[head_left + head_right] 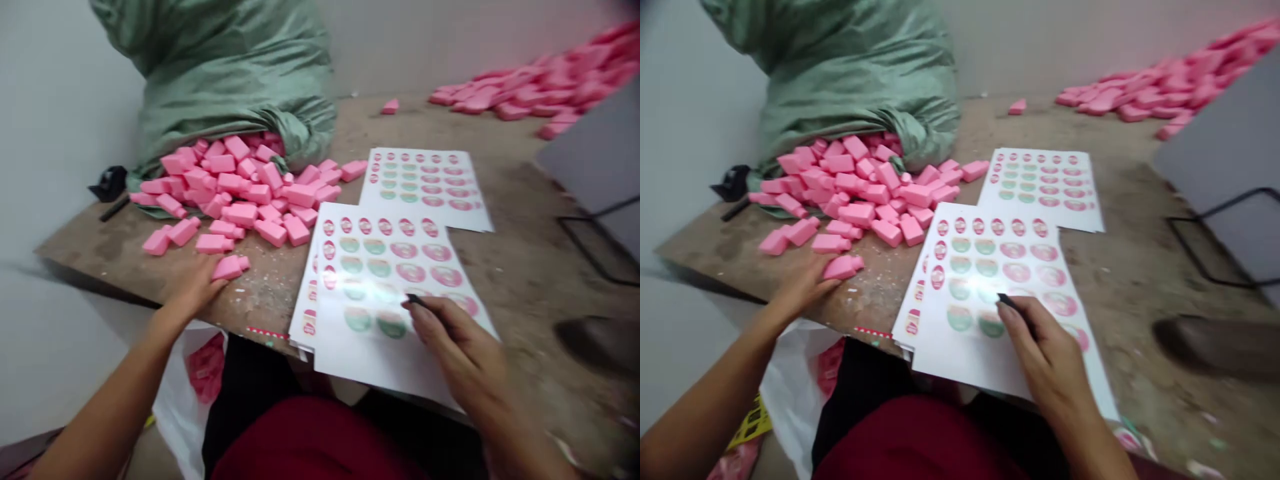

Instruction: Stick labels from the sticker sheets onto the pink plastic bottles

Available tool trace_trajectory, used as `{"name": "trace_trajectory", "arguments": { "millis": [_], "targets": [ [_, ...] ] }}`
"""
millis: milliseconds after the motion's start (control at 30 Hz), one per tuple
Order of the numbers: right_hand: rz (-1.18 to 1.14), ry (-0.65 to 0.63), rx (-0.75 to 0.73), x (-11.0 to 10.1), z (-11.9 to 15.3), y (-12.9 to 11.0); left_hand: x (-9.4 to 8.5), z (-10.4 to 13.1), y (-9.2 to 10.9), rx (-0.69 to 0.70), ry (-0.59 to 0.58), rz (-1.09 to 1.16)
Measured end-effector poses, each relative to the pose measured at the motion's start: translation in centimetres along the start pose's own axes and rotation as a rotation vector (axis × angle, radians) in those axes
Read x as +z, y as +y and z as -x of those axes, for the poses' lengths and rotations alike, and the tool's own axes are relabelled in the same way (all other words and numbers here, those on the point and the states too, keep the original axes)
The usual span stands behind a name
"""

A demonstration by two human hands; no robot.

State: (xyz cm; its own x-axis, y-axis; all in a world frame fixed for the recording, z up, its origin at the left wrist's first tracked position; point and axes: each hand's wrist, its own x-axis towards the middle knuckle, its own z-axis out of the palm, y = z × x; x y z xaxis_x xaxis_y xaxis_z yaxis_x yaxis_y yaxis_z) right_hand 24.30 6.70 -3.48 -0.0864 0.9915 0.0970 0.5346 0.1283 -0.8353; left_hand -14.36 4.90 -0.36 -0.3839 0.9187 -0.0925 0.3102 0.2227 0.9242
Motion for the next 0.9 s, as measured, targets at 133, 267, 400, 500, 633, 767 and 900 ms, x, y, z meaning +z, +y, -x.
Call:
{"name": "trace_trajectory", "arguments": {
  "millis": [133, 267, 400, 500, 633, 767, 900],
  "targets": [
    [0.112, -0.063, 0.012, -0.3, 0.4, 0.0, 0.3, 0.5, 0.3, 0.005, 0.036, -0.136],
    [0.206, -0.151, -0.028, 0.8, 0.9, -0.3, 2.1, 2.3, 1.4, -0.077, 0.024, 0.278],
    [0.325, -0.196, -0.216, 1.9, 2.1, -0.9, 5.5, 3.1, 2.0, -0.269, -0.058, 0.784],
    [0.387, -0.251, -0.397, 2.2, 3.4, -0.9, 7.9, 3.3, 2.4, -0.425, -0.144, 1.051],
    [0.521, -0.302, -0.563, 2.6, 4.9, -0.6, 9.7, 3.4, 3.4, -0.542, -0.241, 1.175],
    [0.497, -0.223, -0.616, 3.3, 5.9, -0.9, 10.0, 3.6, 4.1, -0.588, -0.248, 1.182],
    [0.381, -0.124, -0.629, 0.8, 4.3, -0.9, 9.4, 4.0, 4.1, -0.559, -0.133, 1.092]
  ]
}}
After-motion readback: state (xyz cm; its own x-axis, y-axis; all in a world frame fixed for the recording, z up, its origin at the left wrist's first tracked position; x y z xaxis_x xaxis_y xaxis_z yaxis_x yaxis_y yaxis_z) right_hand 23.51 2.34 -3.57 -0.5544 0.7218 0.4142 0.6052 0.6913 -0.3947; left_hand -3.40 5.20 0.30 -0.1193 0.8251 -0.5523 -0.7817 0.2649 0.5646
